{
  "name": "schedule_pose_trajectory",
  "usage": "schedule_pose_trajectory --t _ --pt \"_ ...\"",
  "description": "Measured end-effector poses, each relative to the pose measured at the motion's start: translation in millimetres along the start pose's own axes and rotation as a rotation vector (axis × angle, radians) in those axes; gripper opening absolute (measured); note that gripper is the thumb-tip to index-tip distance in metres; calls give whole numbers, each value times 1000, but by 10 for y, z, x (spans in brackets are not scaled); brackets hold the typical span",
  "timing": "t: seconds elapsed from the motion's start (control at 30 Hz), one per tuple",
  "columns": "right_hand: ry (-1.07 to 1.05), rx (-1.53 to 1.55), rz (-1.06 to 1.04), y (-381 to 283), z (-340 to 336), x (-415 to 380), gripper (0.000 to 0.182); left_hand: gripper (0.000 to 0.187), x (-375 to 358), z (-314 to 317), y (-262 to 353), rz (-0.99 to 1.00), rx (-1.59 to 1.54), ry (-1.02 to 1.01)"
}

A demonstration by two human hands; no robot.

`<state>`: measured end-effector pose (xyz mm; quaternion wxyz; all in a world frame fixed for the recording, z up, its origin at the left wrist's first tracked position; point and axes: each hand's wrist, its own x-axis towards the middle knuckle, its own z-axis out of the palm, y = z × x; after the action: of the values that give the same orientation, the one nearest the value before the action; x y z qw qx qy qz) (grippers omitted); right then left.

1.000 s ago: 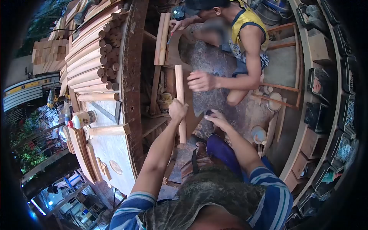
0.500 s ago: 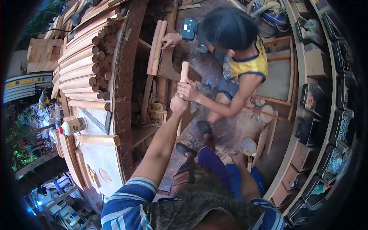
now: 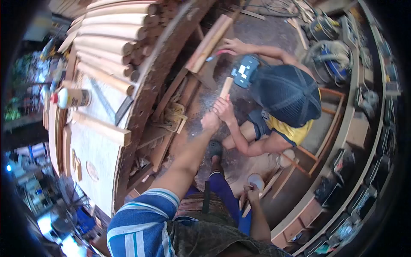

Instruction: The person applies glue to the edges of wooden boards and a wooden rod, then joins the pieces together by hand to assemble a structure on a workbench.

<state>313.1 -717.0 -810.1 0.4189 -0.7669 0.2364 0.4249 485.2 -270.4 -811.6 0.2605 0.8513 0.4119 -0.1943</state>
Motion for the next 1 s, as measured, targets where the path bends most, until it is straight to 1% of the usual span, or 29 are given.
schedule_pose_trajectory --t 0.03,0.1,0.13,0.2,0.27,0.33,0.4,0.43,0.5,0.53,0.57,0.6,0.63,0.67,0.7,0.73,0.77,0.83,0.87,0.9,0.93,0.97,1.0 --pt "-20 -21 -13 1 15 140 61 42 -27 -80 -52 -25 -12 16" --pt "2 -117 -68 68 -18 97 59 60 -203 -156 -119 2 12 -33" --pt "12 -261 -78 -66 -13 76 59 72 -328 -319 -128 -39 -3 -173" --pt "2 -262 -192 -189 74 114 48 71 -553 -418 -316 3 -14 -182" --pt "16 -407 -122 -175 170 342 46 74 -902 -464 -598 48 -25 -185" --pt "-14 -433 -233 -531 285 290 49 80 -1264 -494 -948 80 -13 -137" --pt "-99 -378 -280 -897 417 225 54 85 -1635 -546 -1289 114 6 -63" --pt "-89 -373 -293 -1000 502 265 54 85 -1817 -585 -1462 134 21 -35" --pt "-46 -267 -287 -1081 682 287 62 81 -2126 -645 -1787 158 -57 48" --pt "-37 -266 -303 -1169 718 149 62 79 -2272 -744 -1903 174 -84 57" --pt "-41 -329 -325 -1289 734 25 64 78 -2408 -832 -1985 192 -115 74" --pt "-45 -391 -366 -1546 801 -18 66 76 -2541 -950 -2021 177 -148 75" --pt "-56 -340 -366 -1578 867 39 66 74 -2662 -1067 -2058 164 -185 84" --pt "-72 -293 -373 -1471 907 159 66 73 -2753 -1119 -2127 200 -201 111" --pt "-35 -424 -400 -1486 939 222 65 73 -2803 -1213 -2188 231 -215 135" --pt "-45 -411 -333 -1568 997 185 63 66 -2925 -1403 -2136 238 -267 168" --pt "-51 -425 -361 -1627 1028 152 63 66 -3038 -1573 -2114 230 -281 196" --pt "88 -601 -389 -2002 1073 -567 60 56 -3211 -1894 -2130 325 -534 245" --pt "92 -605 -407 -1909 1158 -476 60 42 -3270 -1983 -2156 411 -567 379" --pt "105 -545 -441 -1728 1198 -265 54 42 -3320 -2090 -2222 410 -577 391" --pt "114 -490 -470 -1581 1242 -108 49 37 -3370 -2197 -2300 439 -696 409" --pt "111 -508 -474 -1502 1317 -115 49 33 -3444 -2290 -2401 460 -816 425" --pt "128 -472 -514 -1491 1412 -120 49 27 -3489 -2403 -2502 512 -817 553"
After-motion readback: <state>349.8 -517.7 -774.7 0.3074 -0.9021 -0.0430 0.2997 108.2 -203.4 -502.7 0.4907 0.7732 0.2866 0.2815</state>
